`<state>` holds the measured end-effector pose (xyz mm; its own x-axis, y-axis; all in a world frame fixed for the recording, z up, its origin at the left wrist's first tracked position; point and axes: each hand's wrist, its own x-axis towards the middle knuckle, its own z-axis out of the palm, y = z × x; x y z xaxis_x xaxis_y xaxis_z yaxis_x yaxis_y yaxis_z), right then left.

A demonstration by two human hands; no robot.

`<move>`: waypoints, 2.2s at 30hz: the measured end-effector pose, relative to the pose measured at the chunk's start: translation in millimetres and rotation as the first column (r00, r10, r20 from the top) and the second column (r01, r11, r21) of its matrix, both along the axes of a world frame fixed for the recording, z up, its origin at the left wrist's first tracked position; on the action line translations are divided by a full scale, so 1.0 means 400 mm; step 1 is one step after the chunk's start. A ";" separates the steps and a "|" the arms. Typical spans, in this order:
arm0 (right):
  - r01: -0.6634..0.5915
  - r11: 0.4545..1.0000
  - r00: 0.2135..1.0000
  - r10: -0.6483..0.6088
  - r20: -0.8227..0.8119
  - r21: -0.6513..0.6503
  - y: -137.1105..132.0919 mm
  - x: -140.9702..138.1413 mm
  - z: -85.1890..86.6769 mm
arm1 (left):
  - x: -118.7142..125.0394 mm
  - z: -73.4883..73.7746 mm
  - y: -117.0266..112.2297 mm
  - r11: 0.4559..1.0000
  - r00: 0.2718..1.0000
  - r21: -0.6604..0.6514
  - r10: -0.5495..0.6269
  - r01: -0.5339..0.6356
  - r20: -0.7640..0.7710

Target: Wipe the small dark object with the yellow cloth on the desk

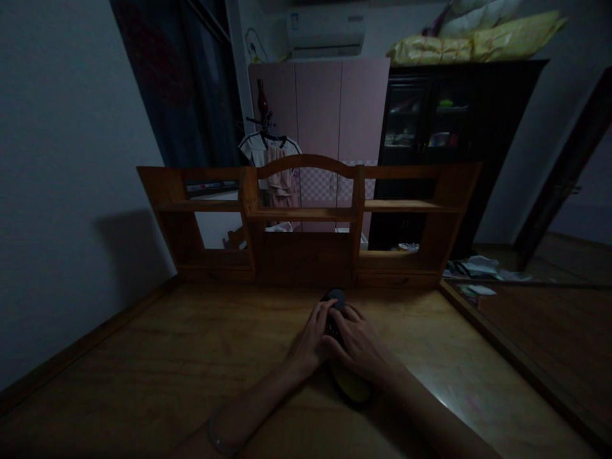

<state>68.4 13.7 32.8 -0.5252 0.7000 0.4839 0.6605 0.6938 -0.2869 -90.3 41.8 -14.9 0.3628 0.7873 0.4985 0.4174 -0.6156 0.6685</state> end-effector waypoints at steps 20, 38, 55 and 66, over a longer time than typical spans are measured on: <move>-0.064 0.984 0.986 0.036 -0.164 -0.168 -0.011 0.012 -0.008 | 0.002 -0.015 0.020 0.998 0.998 0.012 0.061 -0.061 0.027; -0.312 0.870 0.836 0.061 -0.545 -0.381 0.037 0.035 -0.038 | 0.013 -0.010 0.005 0.999 0.998 0.007 0.047 -0.047 -0.030; -0.025 0.999 0.997 0.027 0.068 -0.023 0.002 0.021 0.010 | 0.008 -0.008 0.008 0.999 0.998 0.027 0.022 -0.021 -0.064; -0.085 0.946 0.974 0.012 -0.228 -0.313 -0.002 0.024 -0.017 | 0.009 0.002 0.008 0.994 0.994 -0.006 0.107 -0.107 -0.006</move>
<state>77.8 13.1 25.9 -0.4683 0.8127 0.3467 0.5231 0.5712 -0.6325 -86.8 45.1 -14.0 0.2795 0.8250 0.4911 0.4845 -0.5628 0.6698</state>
